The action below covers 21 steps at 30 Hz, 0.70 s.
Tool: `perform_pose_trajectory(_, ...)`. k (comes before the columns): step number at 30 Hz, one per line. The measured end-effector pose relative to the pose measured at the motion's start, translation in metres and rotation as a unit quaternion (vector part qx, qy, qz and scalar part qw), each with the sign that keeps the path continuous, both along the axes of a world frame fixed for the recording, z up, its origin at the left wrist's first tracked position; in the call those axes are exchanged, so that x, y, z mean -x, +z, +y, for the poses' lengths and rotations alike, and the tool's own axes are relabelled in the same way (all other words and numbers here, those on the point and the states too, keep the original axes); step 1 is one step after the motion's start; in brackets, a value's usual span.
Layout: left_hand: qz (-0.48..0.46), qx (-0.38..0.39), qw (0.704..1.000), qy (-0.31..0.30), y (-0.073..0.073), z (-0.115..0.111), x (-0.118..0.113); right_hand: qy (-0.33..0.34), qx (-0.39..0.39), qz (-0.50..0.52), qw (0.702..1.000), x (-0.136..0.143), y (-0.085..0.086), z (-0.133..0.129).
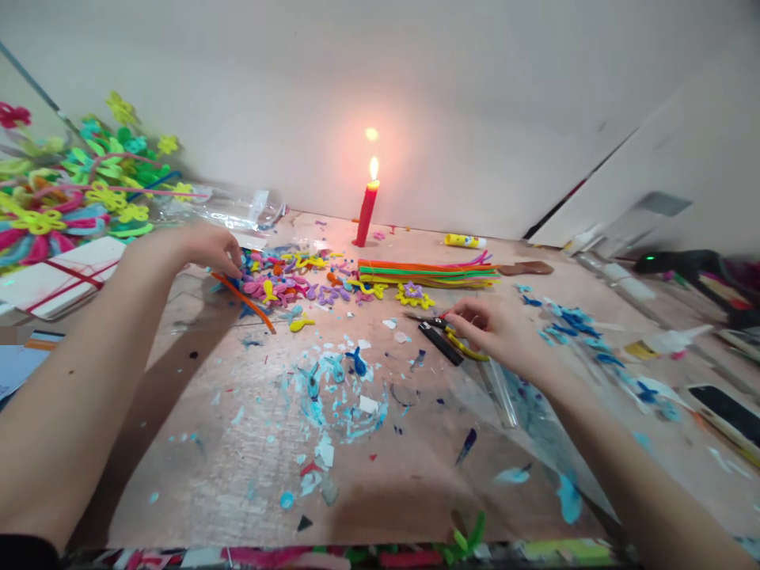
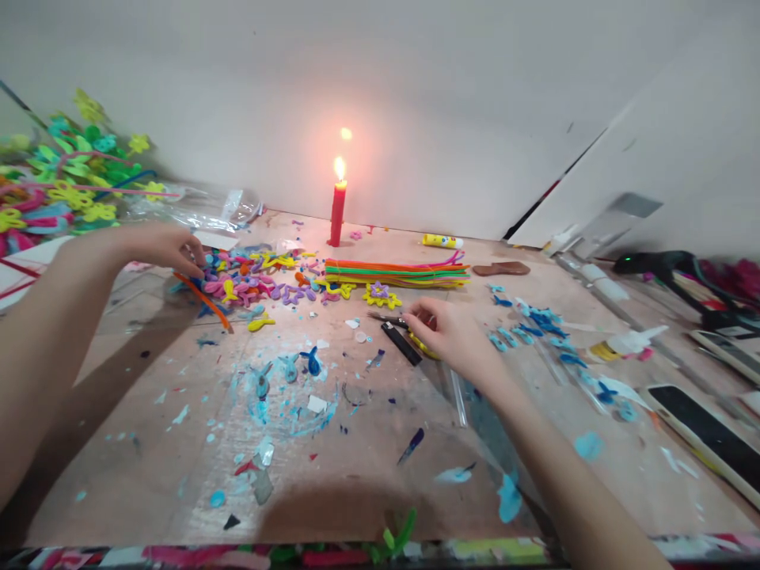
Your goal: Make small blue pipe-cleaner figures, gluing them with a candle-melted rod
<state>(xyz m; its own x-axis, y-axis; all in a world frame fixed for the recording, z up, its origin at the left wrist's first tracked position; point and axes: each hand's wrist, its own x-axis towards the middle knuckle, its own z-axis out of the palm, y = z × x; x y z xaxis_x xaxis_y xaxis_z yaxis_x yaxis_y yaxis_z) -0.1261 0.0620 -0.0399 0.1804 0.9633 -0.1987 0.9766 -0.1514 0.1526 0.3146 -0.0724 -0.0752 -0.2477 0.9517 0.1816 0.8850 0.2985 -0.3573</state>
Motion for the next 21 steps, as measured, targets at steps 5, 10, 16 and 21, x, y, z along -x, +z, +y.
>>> perform_pose_trajectory(5, 0.031, 0.045, 0.998, -0.007, 0.000, 0.001, -0.009, 0.003, -0.002, -0.001, 1.000, 0.001, 0.000, 0.000)
perform_pose_trajectory(10, 0.028, 0.004, 1.000, -0.009, 0.008, 0.001, -0.011, 0.001, 0.010, 0.009, 1.000, 0.002, 0.000, -0.001)
perform_pose_trajectory(16, 0.013, -0.049, 0.999, -0.019, 0.017, -0.003, -0.015, -0.005, 0.035, 0.007, 0.999, 0.001, -0.003, 0.001)
perform_pose_trajectory(21, -0.009, -0.120, 0.993, -0.011, 0.022, -0.008, -0.021, -0.005, 0.043, 0.007, 0.999, 0.001, -0.003, 0.001)
